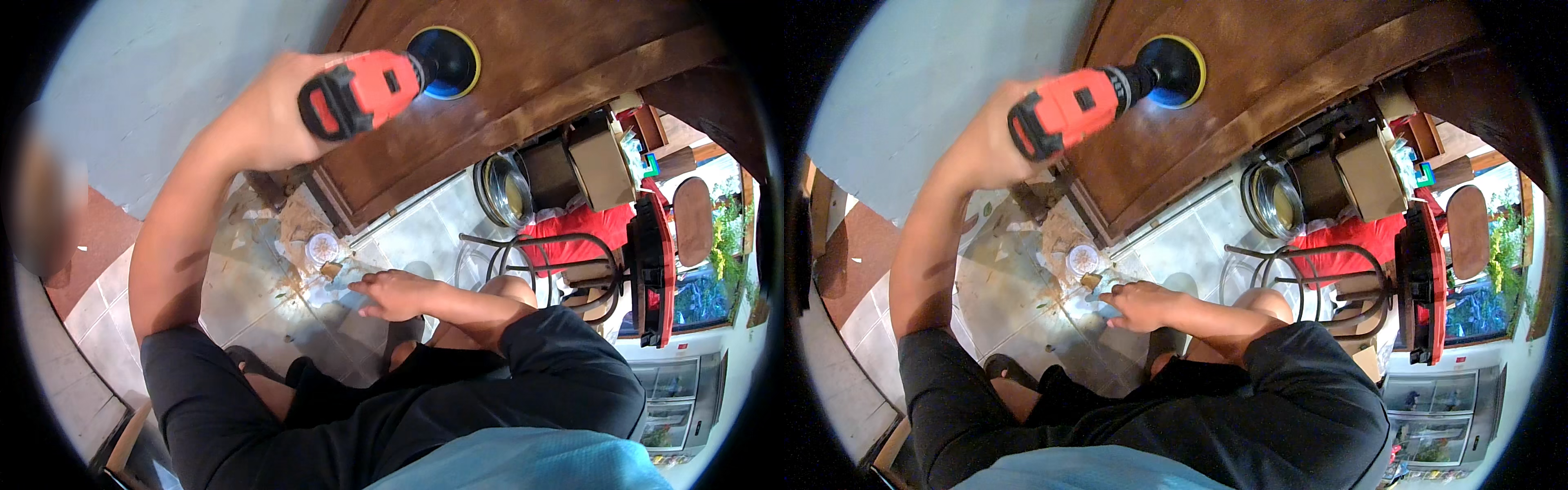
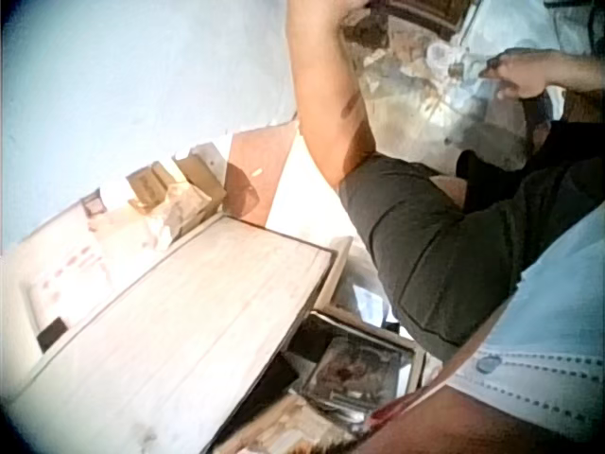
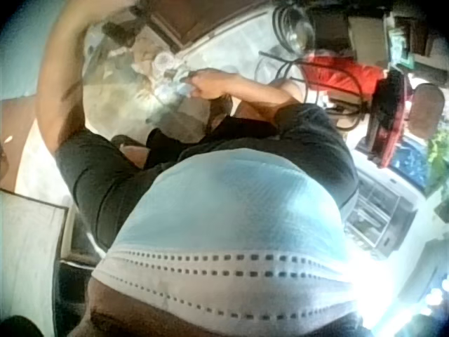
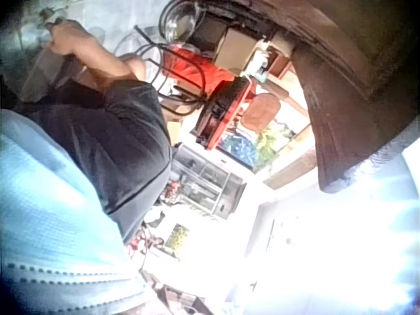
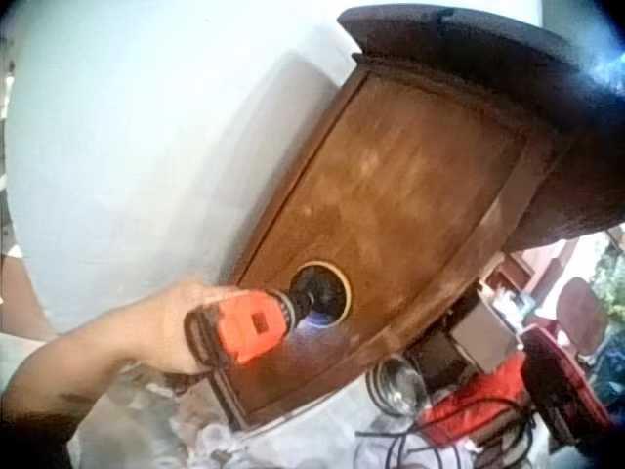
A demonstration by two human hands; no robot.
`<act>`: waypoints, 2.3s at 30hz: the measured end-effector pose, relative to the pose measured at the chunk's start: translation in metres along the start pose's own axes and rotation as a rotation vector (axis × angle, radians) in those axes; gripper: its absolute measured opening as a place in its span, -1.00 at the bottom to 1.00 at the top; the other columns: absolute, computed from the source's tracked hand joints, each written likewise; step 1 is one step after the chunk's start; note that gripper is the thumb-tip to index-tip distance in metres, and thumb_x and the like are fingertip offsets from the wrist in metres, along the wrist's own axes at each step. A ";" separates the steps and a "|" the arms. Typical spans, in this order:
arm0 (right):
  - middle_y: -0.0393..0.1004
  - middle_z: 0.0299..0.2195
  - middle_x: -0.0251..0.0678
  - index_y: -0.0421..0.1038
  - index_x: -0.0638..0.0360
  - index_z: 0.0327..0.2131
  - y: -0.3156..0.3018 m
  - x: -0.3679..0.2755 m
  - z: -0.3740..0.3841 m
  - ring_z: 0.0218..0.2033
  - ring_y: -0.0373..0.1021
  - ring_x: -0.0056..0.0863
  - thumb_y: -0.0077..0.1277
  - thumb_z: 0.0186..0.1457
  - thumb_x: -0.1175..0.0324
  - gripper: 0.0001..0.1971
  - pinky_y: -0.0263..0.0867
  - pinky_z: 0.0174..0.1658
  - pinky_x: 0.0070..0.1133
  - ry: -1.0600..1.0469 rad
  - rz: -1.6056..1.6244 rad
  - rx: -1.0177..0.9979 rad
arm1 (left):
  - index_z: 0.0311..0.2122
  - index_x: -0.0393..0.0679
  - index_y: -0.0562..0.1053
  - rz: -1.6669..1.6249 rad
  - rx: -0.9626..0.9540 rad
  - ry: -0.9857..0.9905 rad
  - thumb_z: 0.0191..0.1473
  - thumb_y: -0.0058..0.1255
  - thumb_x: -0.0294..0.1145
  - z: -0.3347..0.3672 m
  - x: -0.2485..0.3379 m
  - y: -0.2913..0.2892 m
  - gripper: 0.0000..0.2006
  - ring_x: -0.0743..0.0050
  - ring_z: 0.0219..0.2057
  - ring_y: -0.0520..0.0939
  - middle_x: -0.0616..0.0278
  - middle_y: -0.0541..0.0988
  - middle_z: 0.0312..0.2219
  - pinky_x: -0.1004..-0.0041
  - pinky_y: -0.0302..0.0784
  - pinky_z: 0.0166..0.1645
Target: The person sands the surface of a wooden cabinet using a power drill with a sanding attachment, applying a liquid from a small container by hand and wiping the area with a cloth.
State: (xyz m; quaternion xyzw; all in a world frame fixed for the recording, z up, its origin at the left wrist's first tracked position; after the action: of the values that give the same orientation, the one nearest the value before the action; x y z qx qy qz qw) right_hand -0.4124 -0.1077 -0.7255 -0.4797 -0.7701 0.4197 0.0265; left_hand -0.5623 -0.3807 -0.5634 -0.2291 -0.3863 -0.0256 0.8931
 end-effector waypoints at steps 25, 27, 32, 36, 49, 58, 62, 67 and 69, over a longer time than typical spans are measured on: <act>0.51 0.04 0.13 0.29 0.34 0.28 -0.004 0.004 0.003 0.06 0.48 0.13 0.04 0.33 0.06 -0.37 0.39 0.16 -0.17 -0.003 0.033 -0.006 | -0.20 -0.20 0.55 -0.299 0.144 -0.162 -0.02 0.22 -0.49 0.009 -0.032 -0.026 -0.78 0.54 -0.45 0.58 0.37 0.60 -0.45 0.41 0.56 -0.27; 0.51 0.04 0.14 0.29 0.34 0.28 -0.002 0.006 0.005 0.06 0.48 0.13 0.03 0.34 0.05 -0.37 0.40 0.15 -0.17 -0.007 0.031 -0.018 | -0.20 -0.20 0.54 -0.320 0.166 -0.192 0.02 0.19 -0.47 0.016 -0.034 -0.024 -0.80 0.56 -0.46 0.60 0.36 0.62 -0.42 0.42 0.57 -0.30; 0.54 -0.01 0.11 0.31 0.33 0.28 0.011 0.011 0.005 -0.01 0.53 0.13 0.03 0.34 0.04 -0.38 0.44 0.08 -0.15 -0.062 -0.001 0.040 | -0.20 -0.19 0.54 -0.283 0.157 -0.224 0.01 0.19 -0.48 0.016 -0.046 -0.026 -0.80 0.56 -0.46 0.59 0.37 0.60 -0.44 0.42 0.56 -0.30; 0.54 0.00 0.12 0.30 0.33 0.29 0.006 0.010 0.005 0.00 0.52 0.13 0.02 0.35 0.04 -0.38 0.46 0.06 -0.15 -0.043 0.011 0.008 | -0.14 -0.19 0.55 -0.276 0.063 -0.373 0.00 0.19 -0.49 0.013 -0.049 -0.035 -0.74 0.55 -0.35 0.57 0.36 0.59 -0.39 0.44 0.55 -0.16; 0.52 0.03 0.11 0.29 0.30 0.31 0.015 0.016 0.013 0.03 0.50 0.14 0.02 0.34 0.03 -0.36 0.44 0.11 -0.16 -0.058 0.009 0.014 | -0.33 -0.20 0.51 -0.296 0.184 -0.230 -0.03 0.18 -0.44 0.026 -0.032 -0.029 -0.86 0.52 -0.52 0.61 0.30 0.59 -0.55 0.36 0.55 -0.37; 0.52 0.03 0.12 0.30 0.32 0.29 0.012 0.013 0.015 0.01 0.51 0.15 0.03 0.34 0.04 -0.37 0.43 0.10 -0.15 -0.032 -0.002 -0.004 | -0.33 -0.20 0.50 -0.271 0.203 -0.353 0.05 0.15 -0.45 0.023 -0.023 -0.029 -0.90 0.53 -0.49 0.59 0.31 0.56 -0.50 0.42 0.51 -0.37; 0.52 0.03 0.12 0.30 0.32 0.28 0.010 0.009 0.015 0.03 0.50 0.13 0.04 0.33 0.04 -0.37 0.43 0.10 -0.15 -0.029 0.012 -0.029 | -0.33 -0.18 0.50 -0.189 0.157 -0.214 0.05 0.14 -0.46 0.027 -0.023 -0.029 -0.92 0.54 -0.50 0.58 0.33 0.55 -0.51 0.41 0.50 -0.38; 0.52 0.02 0.12 0.30 0.33 0.28 0.013 0.012 0.015 0.03 0.50 0.13 0.04 0.34 0.04 -0.37 0.43 0.10 -0.15 -0.024 0.011 -0.027 | -0.38 -0.25 0.49 -0.226 0.212 -0.223 -0.05 0.18 -0.43 0.031 -0.016 -0.030 -0.85 0.51 -0.55 0.61 0.27 0.57 -0.59 0.37 0.53 -0.40; 0.52 0.03 0.13 0.29 0.34 0.29 0.013 0.011 0.014 0.02 0.51 0.13 0.04 0.34 0.03 -0.36 0.44 0.11 -0.16 -0.045 -0.004 0.003 | -0.38 -0.25 0.50 -0.255 0.249 -0.217 -0.05 0.18 -0.42 0.036 -0.015 -0.028 -0.85 0.51 -0.54 0.62 0.27 0.58 -0.59 0.37 0.54 -0.40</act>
State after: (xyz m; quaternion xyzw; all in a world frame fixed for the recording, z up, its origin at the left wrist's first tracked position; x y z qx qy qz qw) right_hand -0.4152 -0.1052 -0.7470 -0.4687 -0.7707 0.4315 0.0108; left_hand -0.6036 -0.3929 -0.5419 -0.0675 -0.5064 -0.0656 0.8572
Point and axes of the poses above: each hand's wrist, its own z-axis towards the middle knuckle, its own y-axis out of the palm, x = y × z, the point moved 2 cm from there along z, towards the middle knuckle
